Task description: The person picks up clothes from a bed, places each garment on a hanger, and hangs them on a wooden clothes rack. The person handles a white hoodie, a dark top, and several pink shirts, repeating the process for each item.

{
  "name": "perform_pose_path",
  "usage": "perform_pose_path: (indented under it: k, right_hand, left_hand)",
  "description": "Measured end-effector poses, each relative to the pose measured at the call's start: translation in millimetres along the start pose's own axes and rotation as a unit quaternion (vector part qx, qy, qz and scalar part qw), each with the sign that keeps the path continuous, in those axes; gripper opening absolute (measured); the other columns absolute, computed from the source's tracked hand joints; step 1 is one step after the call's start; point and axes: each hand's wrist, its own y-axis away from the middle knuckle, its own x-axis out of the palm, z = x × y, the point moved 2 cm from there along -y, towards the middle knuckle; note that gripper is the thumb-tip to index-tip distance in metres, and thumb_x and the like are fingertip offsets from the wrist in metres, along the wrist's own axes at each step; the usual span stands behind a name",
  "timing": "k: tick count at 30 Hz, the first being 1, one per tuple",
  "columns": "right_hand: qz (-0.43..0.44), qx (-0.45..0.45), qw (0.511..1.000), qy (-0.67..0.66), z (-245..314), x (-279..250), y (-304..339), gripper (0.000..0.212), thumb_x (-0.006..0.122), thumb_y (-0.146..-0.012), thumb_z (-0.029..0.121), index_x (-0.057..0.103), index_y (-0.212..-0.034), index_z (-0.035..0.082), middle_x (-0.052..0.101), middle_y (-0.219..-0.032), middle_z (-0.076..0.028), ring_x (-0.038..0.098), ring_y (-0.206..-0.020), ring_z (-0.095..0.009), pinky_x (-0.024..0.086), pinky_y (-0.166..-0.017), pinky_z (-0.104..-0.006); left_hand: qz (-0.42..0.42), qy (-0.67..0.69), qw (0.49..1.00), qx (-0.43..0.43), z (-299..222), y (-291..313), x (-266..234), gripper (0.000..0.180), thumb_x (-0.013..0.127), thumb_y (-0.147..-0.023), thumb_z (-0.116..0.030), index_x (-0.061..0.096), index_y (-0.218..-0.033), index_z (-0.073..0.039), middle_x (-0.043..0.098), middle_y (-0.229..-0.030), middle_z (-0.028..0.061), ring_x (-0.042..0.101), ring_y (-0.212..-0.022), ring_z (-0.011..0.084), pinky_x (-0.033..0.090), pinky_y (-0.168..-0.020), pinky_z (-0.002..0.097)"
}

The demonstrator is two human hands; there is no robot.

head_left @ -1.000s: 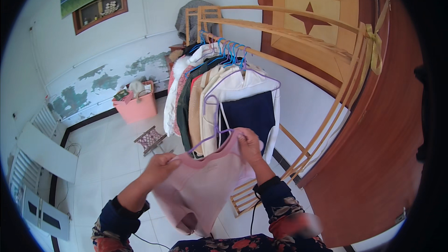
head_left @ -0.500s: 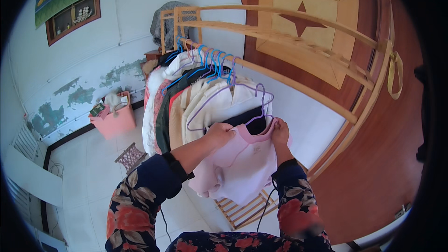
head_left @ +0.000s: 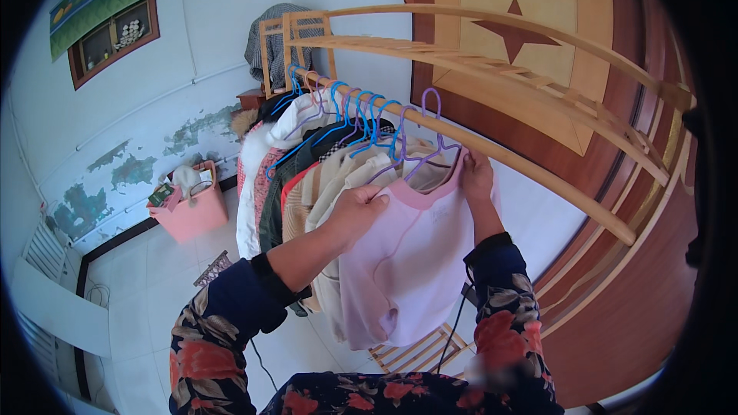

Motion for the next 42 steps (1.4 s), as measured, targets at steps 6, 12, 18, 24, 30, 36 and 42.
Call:
perform_pose_path:
  k: [6,12,18,24,30,36,42]
  right_hand:
    - [0.048,-0.003,0.995,-0.093,-12.0,38.2,8.3,0.021,0.049,-0.079,0.005,0.059,-0.096,0.009,0.057,-0.092,-0.015,0.054,-0.089,-0.031,0.043,-0.077,-0.0336]
    - [0.118,-0.045,0.984,-0.122,-34.3,57.1,11.1,0.030,0.049,-0.079,0.004,0.052,-0.109,0.008,0.054,-0.105,-0.014,0.050,-0.099,-0.029,0.038,-0.087,-0.0323]
    - [0.046,-0.034,0.997,-0.054,-29.2,32.8,37.5,0.042,0.051,-0.079,0.011,0.041,-0.119,0.004,0.042,-0.119,-0.018,0.041,-0.110,-0.030,0.032,-0.094,-0.0330]
    - [0.061,0.087,0.990,-0.095,-23.1,24.6,133.2,0.032,0.054,-0.078,0.013,0.049,-0.108,0.001,0.055,-0.096,-0.013,0.052,-0.087,-0.021,0.042,-0.077,-0.0314]
    - [0.276,0.160,0.932,-0.174,-5.0,31.6,246.5,0.023,0.060,-0.071,0.015,0.055,-0.092,0.006,0.057,-0.074,-0.009,0.056,-0.068,-0.020,0.045,-0.063,-0.0296]
    - [0.178,0.196,0.938,-0.223,10.7,22.7,216.1,0.016,0.059,-0.073,0.008,0.059,-0.088,0.006,0.059,-0.077,-0.007,0.057,-0.071,-0.016,0.045,-0.064,-0.0260]
    - [-0.010,0.076,0.995,-0.057,-19.0,-6.0,85.2,0.044,0.066,-0.067,0.009,0.050,-0.108,0.009,0.050,-0.104,-0.010,0.048,-0.093,-0.027,0.040,-0.080,-0.0337]
  left_hand:
    - [0.010,-0.027,0.999,0.024,30.8,3.0,4.0,0.017,0.049,-0.082,-0.012,0.056,-0.091,0.000,0.056,-0.073,0.0021,0.049,-0.065,0.0075,0.041,-0.059,0.0242]
    - [-0.012,-0.169,0.984,0.054,58.0,-0.7,-5.6,0.018,0.052,-0.080,-0.015,0.052,-0.092,-0.002,0.053,-0.074,0.0057,0.049,-0.066,0.0111,0.041,-0.061,0.0267]
    - [0.018,-0.318,0.931,0.180,51.6,-34.6,-17.9,0.022,0.055,-0.077,-0.018,0.052,-0.094,-0.004,0.054,-0.076,0.0158,0.054,-0.068,0.0193,0.042,-0.064,0.0322]
    - [0.009,-0.197,0.970,0.141,47.6,-15.9,-16.8,0.038,0.063,-0.072,-0.019,0.049,-0.104,-0.003,0.056,-0.092,0.0125,0.054,-0.087,0.0191,0.043,-0.076,0.0307]
    - [-0.030,-0.084,0.996,0.014,121.9,78.2,-46.8,0.067,0.071,-0.065,-0.012,0.033,-0.118,0.002,0.046,-0.113,0.0131,0.045,-0.105,0.0189,0.038,-0.088,0.0304]
    - [-0.101,-0.157,0.982,-0.033,154.7,117.0,-46.7,0.024,0.057,-0.078,-0.012,0.054,-0.098,0.002,0.060,-0.080,0.0052,0.054,-0.073,0.0105,0.044,-0.065,0.0258]
    - [-0.179,-0.202,0.961,0.068,87.0,133.4,-67.3,0.021,0.049,-0.084,-0.015,0.055,-0.098,0.000,0.059,-0.075,0.0051,0.052,-0.068,0.0090,0.043,-0.062,0.0254]
